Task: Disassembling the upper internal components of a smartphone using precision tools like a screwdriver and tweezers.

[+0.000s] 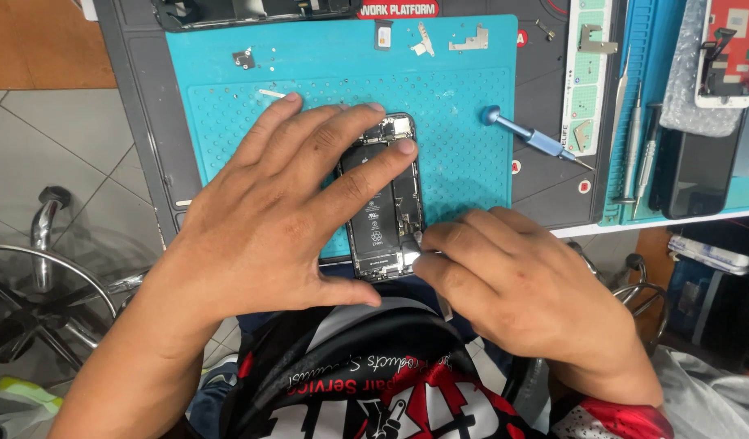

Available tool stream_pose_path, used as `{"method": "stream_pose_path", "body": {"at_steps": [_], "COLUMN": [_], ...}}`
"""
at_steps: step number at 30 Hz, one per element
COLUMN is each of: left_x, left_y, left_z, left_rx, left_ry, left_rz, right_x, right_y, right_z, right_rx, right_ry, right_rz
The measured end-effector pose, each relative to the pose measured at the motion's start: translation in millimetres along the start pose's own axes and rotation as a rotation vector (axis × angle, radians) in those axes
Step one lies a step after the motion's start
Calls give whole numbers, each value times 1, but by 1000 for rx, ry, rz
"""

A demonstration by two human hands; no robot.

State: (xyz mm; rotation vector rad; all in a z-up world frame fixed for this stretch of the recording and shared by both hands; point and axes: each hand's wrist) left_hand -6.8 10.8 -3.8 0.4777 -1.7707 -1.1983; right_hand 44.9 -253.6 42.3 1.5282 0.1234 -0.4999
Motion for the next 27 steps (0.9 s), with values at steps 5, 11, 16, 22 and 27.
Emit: {"method": "stream_pose_path", "body": {"at_steps": [5, 11, 16, 22, 27], "left_x": [-1, -1, -1, -1, 0], "left_y": [0, 0, 0, -1, 0], "left_z": [0, 0, 0, 1, 1], "left_rx": [6, 2, 7, 18, 19], "left_ry": [-2, 0, -13, -16, -8], "left_rz": [-4, 3, -8, 0, 5], "right_x": [-4, -6, 6, 14, 24], "right_y": [3, 3, -17, -23, -17], "right_z": [-2, 2, 13, 10, 0], "right_rx": [-20, 9, 138, 210, 211], "right_ry": [11, 10, 13, -35, 15], "right_rz": [57, 60, -91, -400, -553]}}
Point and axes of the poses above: each hand's wrist, its own z-axis away from the middle knuckle, its own y-axis out of the back of the hand, x = y × z, and after that the axes turned 6 degrees about -x, right-handed
